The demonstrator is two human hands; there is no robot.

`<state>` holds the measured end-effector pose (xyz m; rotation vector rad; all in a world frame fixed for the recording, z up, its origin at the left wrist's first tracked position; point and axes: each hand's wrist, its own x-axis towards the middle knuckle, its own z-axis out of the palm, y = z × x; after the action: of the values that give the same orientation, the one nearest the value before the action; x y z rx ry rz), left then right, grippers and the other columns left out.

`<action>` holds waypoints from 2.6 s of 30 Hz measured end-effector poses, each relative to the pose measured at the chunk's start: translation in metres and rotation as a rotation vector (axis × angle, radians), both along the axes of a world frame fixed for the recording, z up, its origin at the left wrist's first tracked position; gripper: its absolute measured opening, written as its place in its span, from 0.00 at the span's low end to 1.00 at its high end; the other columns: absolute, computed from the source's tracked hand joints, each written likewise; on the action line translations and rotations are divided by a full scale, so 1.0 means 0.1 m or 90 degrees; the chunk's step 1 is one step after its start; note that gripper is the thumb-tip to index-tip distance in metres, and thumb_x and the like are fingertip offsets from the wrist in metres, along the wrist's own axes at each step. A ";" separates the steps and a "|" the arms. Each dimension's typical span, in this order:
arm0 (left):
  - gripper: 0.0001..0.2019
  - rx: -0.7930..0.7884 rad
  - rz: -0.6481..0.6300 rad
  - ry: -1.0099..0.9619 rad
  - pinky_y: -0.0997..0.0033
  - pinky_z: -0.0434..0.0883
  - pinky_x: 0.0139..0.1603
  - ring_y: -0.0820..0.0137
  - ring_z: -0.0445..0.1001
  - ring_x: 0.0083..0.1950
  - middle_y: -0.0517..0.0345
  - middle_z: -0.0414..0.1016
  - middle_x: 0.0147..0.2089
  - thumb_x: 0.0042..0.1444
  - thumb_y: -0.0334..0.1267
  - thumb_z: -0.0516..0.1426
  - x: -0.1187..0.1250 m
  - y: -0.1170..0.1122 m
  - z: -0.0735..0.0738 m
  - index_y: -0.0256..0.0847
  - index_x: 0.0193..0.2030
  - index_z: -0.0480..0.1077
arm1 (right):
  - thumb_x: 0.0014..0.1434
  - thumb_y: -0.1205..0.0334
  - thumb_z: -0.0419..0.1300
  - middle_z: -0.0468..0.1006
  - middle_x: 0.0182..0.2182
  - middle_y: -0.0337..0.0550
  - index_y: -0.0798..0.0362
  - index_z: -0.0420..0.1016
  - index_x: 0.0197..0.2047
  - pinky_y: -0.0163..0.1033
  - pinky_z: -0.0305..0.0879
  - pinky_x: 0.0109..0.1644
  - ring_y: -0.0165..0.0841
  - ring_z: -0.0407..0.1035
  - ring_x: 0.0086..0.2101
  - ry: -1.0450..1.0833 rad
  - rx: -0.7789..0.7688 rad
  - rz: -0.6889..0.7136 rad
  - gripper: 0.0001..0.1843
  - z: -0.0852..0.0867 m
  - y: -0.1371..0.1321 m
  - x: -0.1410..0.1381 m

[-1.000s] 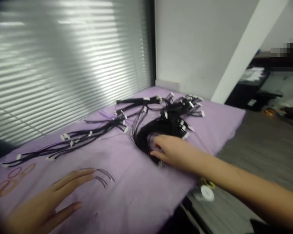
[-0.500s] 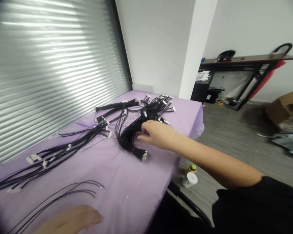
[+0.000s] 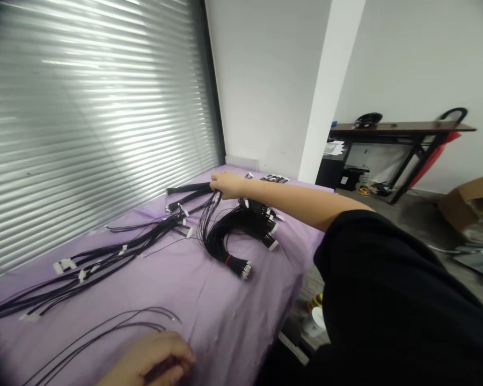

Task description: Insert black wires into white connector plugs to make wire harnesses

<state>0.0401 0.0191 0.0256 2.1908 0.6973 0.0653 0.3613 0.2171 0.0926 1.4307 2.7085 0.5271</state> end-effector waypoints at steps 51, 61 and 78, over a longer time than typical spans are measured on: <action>0.11 0.118 -0.009 -0.105 0.72 0.65 0.45 0.71 0.71 0.42 0.56 0.75 0.41 0.60 0.33 0.50 0.03 0.01 -0.17 0.38 0.43 0.72 | 0.59 0.56 0.60 0.71 0.40 0.46 0.58 0.65 0.55 0.37 0.67 0.38 0.29 0.66 0.34 0.073 -0.178 -0.429 0.23 -0.01 -0.60 0.39; 0.11 0.005 0.166 -0.216 0.72 0.67 0.41 0.71 0.72 0.39 0.53 0.75 0.38 0.61 0.37 0.50 -0.14 0.20 0.18 0.34 0.41 0.72 | 0.55 0.63 0.56 0.71 0.40 0.49 0.54 0.70 0.49 0.36 0.51 0.31 0.34 0.64 0.33 -0.089 0.160 -0.304 0.17 1.15 -0.64 0.16; 0.24 -0.400 0.305 -0.423 0.63 0.70 0.48 0.64 0.75 0.44 0.38 0.73 0.49 0.62 0.50 0.53 -0.36 0.16 0.76 0.29 0.54 0.64 | 0.60 0.50 0.52 0.70 0.42 0.48 0.48 0.70 0.54 0.40 0.51 0.39 0.32 0.65 0.41 0.041 0.699 -0.150 0.22 2.83 -1.67 -0.37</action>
<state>0.0044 0.0352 0.1017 1.2515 0.7078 0.6893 0.3244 0.0503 0.3761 1.8578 2.2216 2.1577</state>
